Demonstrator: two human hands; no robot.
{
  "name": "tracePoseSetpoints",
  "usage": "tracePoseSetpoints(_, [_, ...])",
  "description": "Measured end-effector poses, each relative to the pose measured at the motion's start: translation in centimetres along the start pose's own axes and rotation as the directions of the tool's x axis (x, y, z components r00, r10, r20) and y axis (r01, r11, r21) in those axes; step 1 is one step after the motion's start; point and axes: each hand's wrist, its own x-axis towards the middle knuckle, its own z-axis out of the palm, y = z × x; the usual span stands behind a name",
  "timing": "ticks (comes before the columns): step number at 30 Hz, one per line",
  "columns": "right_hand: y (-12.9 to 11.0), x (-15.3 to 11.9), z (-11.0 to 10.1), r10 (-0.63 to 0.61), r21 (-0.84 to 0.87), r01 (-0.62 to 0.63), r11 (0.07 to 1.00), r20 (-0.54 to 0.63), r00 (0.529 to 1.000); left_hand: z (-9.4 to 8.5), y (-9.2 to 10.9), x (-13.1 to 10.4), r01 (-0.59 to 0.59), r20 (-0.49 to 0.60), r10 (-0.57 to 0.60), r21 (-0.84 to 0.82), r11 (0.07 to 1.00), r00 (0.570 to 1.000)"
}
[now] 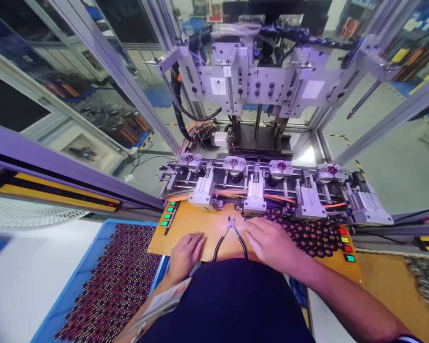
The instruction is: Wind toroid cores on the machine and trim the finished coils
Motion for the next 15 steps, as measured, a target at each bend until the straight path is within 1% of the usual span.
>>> tracePoseSetpoints(2, [0.3, -0.1, -1.2, -0.047, -0.041, 0.044, 0.998, -0.085, 0.995, -0.8, -0.5, -0.2, -0.011, -0.032, 0.013, 0.049, 0.999, 0.999])
tracePoseSetpoints(3, [0.4, 0.0, -1.8, -0.064, -0.054, 0.058, 0.997, -0.112, 0.992, -1.4, -0.6, 0.1, -0.021, -0.051, 0.025, 0.066, 0.998, 0.998])
tracePoseSetpoints(5, [1.0, 0.9, -3.2, -0.099, -0.091, 0.084, 0.992, -0.173, 0.980, -3.2, -1.1, 1.6, -0.034, -0.108, 0.044, 0.100, 0.994, 0.993])
tracePoseSetpoints(6, [1.6, 1.8, -4.1, -0.109, -0.121, 0.086, 0.989, -0.194, 0.975, -4.4, -1.4, 2.9, -0.032, -0.143, 0.049, 0.119, 0.992, 0.988])
tracePoseSetpoints(7, [2.2, 3.0, -4.9, -0.104, -0.160, 0.074, 0.984, -0.187, 0.977, -5.8, -1.8, 4.7, -0.027, -0.180, 0.052, 0.141, 0.990, 0.982])
tracePoseSetpoints(8, [3.0, 4.4, -5.7, -0.087, -0.202, 0.054, 0.978, -0.155, 0.984, -7.2, -2.2, 6.7, -0.019, -0.211, 0.054, 0.163, 0.986, 0.976])
tracePoseSetpoints(9, [3.8, 6.1, -6.4, -0.056, -0.242, 0.031, 0.970, -0.098, 0.994, -8.6, -2.6, 9.0, -0.022, -0.221, 0.062, 0.181, 0.983, 0.973])
tracePoseSetpoints(11, [5.4, 9.7, -7.2, -0.001, -0.294, 0.012, 0.956, 0.037, 0.999, -10.8, -3.3, 13.8, -0.050, -0.200, 0.092, 0.207, 0.977, 0.975])
tracePoseSetpoints(13, [6.6, 13.1, -7.0, 0.001, -0.303, 0.037, 0.952, 0.126, 0.992, -11.9, -3.5, 18.3, -0.114, -0.125, 0.145, 0.225, 0.968, 0.982])
tracePoseSetpoints(15, [7.1, 15.5, -6.2, -0.004, -0.306, 0.061, 0.950, 0.184, 0.983, -12.2, -3.4, 21.8, -0.173, -0.043, 0.188, 0.241, 0.955, 0.981])
